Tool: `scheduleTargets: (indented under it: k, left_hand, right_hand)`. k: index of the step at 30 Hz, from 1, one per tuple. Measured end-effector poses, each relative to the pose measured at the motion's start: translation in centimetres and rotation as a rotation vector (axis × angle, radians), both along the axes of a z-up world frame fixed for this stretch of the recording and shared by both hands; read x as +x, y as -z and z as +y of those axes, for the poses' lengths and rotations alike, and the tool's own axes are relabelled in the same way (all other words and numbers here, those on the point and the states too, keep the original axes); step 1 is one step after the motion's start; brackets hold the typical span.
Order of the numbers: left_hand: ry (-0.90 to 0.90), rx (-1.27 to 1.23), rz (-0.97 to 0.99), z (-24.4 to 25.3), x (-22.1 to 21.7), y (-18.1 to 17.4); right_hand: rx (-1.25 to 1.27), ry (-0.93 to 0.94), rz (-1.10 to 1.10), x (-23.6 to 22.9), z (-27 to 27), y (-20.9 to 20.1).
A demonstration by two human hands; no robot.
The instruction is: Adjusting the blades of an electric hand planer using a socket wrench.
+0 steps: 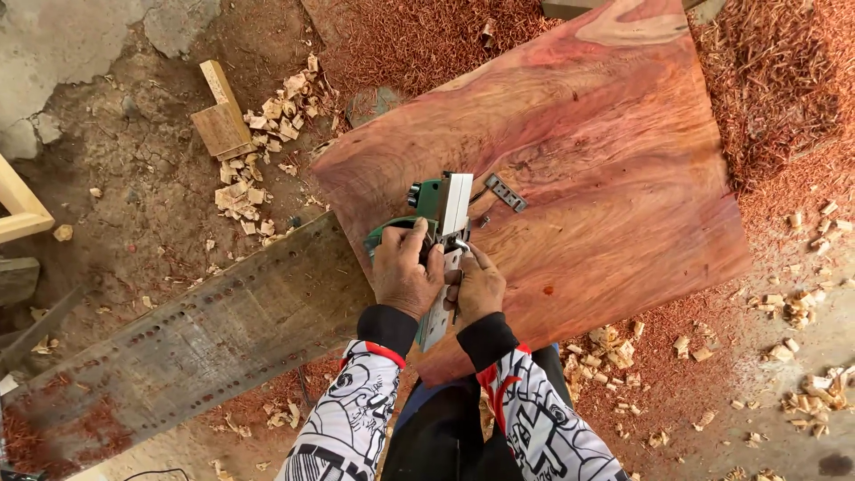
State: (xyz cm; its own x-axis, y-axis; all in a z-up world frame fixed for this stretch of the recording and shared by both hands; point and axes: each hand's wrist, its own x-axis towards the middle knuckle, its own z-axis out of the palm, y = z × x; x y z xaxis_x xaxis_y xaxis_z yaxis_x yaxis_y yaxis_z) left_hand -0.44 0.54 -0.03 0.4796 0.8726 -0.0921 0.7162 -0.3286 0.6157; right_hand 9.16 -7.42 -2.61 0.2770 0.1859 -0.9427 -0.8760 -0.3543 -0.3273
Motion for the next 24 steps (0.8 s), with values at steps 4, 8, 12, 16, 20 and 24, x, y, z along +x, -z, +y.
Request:
scheduleTargets:
  k: [4, 8, 12, 16, 20, 24]
  left_hand:
    - [-0.01, -0.002, -0.005, 0.0, 0.0, -0.4]
    - [-0.007, -0.016, 0.004, 0.3, 0.2, -0.7]
    - [-0.016, -0.038, 0.003, 0.3, 0.3, -1.0]
    - [-0.012, -0.066, -0.002, 0.1, -0.1, -0.7]
    - [0.002, -0.071, 0.003, 0.3, -0.2, -0.8]
    - [0.007, -0.075, -0.012, 0.2, -0.2, -0.7]
  right_hand:
    - [0.012, -0.041, -0.011, 0.2, 0.0, -0.5]
    - [-0.014, -0.051, -0.024, 0.7, 0.5, -0.7]
    - [-0.053, -0.108, -0.035, 0.6, 0.1, -0.6]
    - [-0.05, -0.131, -0.086, 0.2, -0.3, 0.0]
    - [-0.064, -0.067, -0.063, 0.1, 0.4, 0.0]
    - [-0.039, -0.054, -0.033, 0.5, 0.6, -0.7]
